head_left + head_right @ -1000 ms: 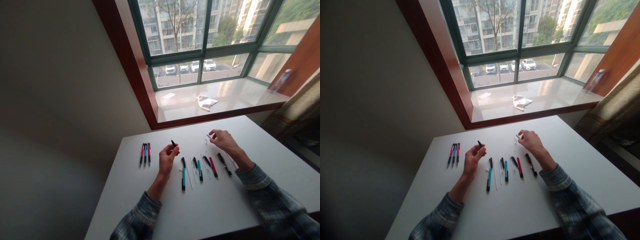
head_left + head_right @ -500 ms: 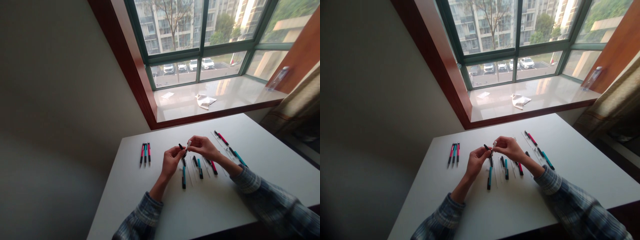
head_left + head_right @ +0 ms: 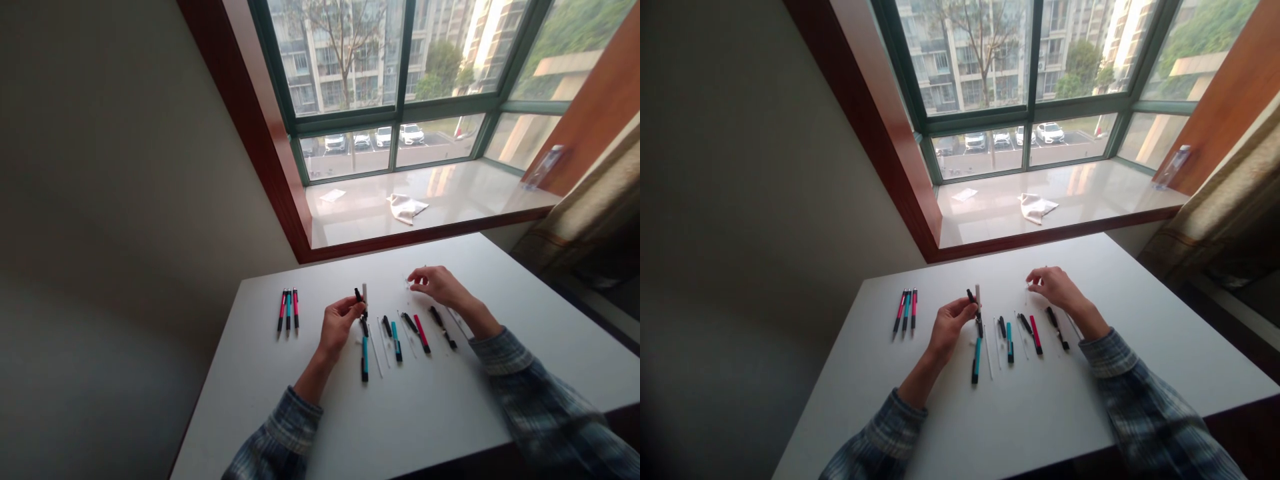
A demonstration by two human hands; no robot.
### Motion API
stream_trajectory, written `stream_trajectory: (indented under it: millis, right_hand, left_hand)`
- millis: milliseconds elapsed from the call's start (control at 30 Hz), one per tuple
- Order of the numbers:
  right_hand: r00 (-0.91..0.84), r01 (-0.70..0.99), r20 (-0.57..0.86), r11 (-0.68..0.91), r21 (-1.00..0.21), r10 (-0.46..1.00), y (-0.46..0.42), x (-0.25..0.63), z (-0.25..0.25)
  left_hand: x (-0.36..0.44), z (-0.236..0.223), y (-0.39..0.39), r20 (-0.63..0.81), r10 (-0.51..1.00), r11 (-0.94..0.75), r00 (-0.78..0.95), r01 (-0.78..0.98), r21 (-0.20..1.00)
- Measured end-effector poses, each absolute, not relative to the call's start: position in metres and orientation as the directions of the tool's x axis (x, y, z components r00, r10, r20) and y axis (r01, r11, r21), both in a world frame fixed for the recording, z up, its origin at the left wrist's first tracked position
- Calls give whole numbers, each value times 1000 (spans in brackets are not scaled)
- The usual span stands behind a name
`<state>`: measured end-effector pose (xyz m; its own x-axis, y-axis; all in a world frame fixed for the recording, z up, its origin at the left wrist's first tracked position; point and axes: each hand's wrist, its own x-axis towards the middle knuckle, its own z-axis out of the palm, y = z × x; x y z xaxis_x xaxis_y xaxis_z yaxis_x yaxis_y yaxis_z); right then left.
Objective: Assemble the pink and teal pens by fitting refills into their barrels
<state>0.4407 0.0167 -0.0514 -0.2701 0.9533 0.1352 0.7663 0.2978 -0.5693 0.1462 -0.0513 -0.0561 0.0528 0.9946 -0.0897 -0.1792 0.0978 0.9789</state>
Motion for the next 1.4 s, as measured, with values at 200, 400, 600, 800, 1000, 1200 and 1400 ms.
stream_trajectory:
  millis: [200,400,600,800,1000,1200,1400]
  right_hand:
    - [-240,797,144,279,-536,960,23,434,-64]
    - [-149,473,188,237,-849,971,15,439,-55]
    - [-39,46,168,170,-984,985,-6,418,-53]
    - [-40,-9,82,82,-997,996,-23,392,-50]
    - [-162,21,80,84,-996,984,-36,355,-45]
    - [-203,12,129,134,-991,971,-38,332,-52]
    - [-159,68,154,166,-984,975,-38,339,-49]
  left_hand:
    - [145,-58,-50,-65,996,73,63,-142,987]
    - [147,-53,-54,-46,997,52,69,-99,994]
    - [149,-50,-58,-15,996,22,90,-76,997]
    - [148,-53,-59,-24,996,29,87,-62,998]
    - [148,-54,-59,9,995,3,99,-126,992]
    - [146,-52,-61,29,994,-17,105,-117,993]
    - [144,-52,-60,61,992,-53,113,-68,996]
